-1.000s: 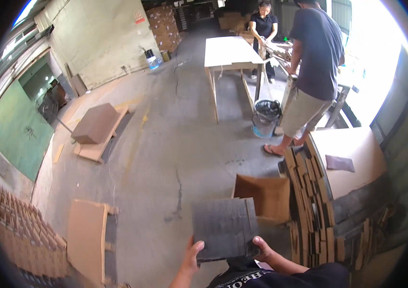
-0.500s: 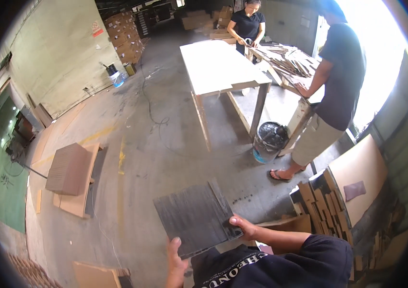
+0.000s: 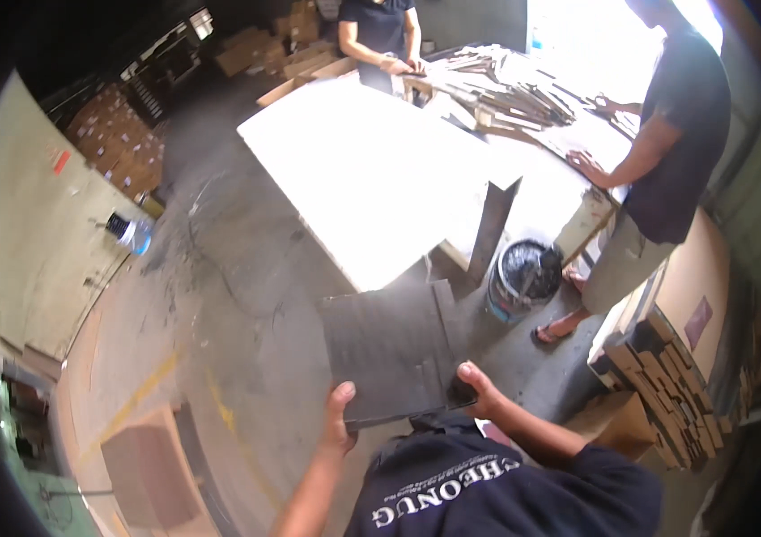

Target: The person carries a large white board, then stacks wooden slats and pieces from different locations onto a work table.

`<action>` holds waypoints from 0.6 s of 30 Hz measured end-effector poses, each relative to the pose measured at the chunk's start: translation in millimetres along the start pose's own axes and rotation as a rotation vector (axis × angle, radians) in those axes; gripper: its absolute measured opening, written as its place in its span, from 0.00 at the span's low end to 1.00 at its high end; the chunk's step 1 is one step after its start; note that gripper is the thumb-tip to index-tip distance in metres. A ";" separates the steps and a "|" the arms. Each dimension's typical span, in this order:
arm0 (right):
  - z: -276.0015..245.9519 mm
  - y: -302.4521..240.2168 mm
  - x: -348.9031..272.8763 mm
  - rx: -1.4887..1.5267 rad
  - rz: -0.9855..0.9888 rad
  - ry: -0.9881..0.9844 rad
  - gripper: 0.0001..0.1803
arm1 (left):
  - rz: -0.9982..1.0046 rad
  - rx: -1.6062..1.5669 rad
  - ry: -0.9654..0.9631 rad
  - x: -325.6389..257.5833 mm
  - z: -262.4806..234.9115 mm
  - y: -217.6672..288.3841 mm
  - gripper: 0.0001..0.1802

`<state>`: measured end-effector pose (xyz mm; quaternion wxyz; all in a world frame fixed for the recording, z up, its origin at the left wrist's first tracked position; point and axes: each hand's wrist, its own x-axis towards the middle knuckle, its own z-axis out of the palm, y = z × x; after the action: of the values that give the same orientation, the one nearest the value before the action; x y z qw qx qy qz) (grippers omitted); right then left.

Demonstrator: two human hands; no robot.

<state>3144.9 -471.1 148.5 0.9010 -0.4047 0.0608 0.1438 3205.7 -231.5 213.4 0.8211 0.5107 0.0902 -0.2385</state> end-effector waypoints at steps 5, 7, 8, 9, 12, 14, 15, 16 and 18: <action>35.4 -66.0 169.1 0.112 -0.099 0.156 0.34 | -0.111 0.056 -0.101 175.2 -6.2 102.2 0.26; 0.9 -72.8 239.4 0.101 -0.063 0.238 0.44 | -0.170 0.075 -0.168 250.8 4.3 137.8 0.26; -14.8 -68.8 278.9 0.076 -0.093 0.343 0.47 | -0.194 0.069 -0.208 293.5 -0.3 149.2 0.27; -11.1 -86.2 306.2 0.098 -0.098 0.306 0.50 | -0.220 0.058 -0.246 334.7 -5.2 159.4 0.27; -9.4 -129.3 383.5 0.081 -0.178 0.382 0.54 | -0.289 0.151 -0.340 451.5 -6.6 189.1 0.28; -44.1 -125.2 442.1 0.178 -0.212 0.401 0.54 | -0.383 0.178 -0.428 519.1 2.3 198.8 0.28; -45.4 -127.3 466.9 0.203 -0.209 0.459 0.52 | -0.386 0.166 -0.436 552.3 -2.6 205.7 0.29; -35.9 -146.2 487.9 0.228 -0.251 0.499 0.52 | -0.383 0.147 -0.459 586.7 0.9 218.2 0.29; -11.5 -177.8 504.5 0.121 -0.304 0.545 0.50 | -0.484 0.158 -0.538 641.2 7.9 235.4 0.29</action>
<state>3679.7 -486.0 153.3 0.8852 -0.3783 0.2472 -0.1101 3876.6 -344.8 153.1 0.6932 0.4556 -0.0293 -0.5578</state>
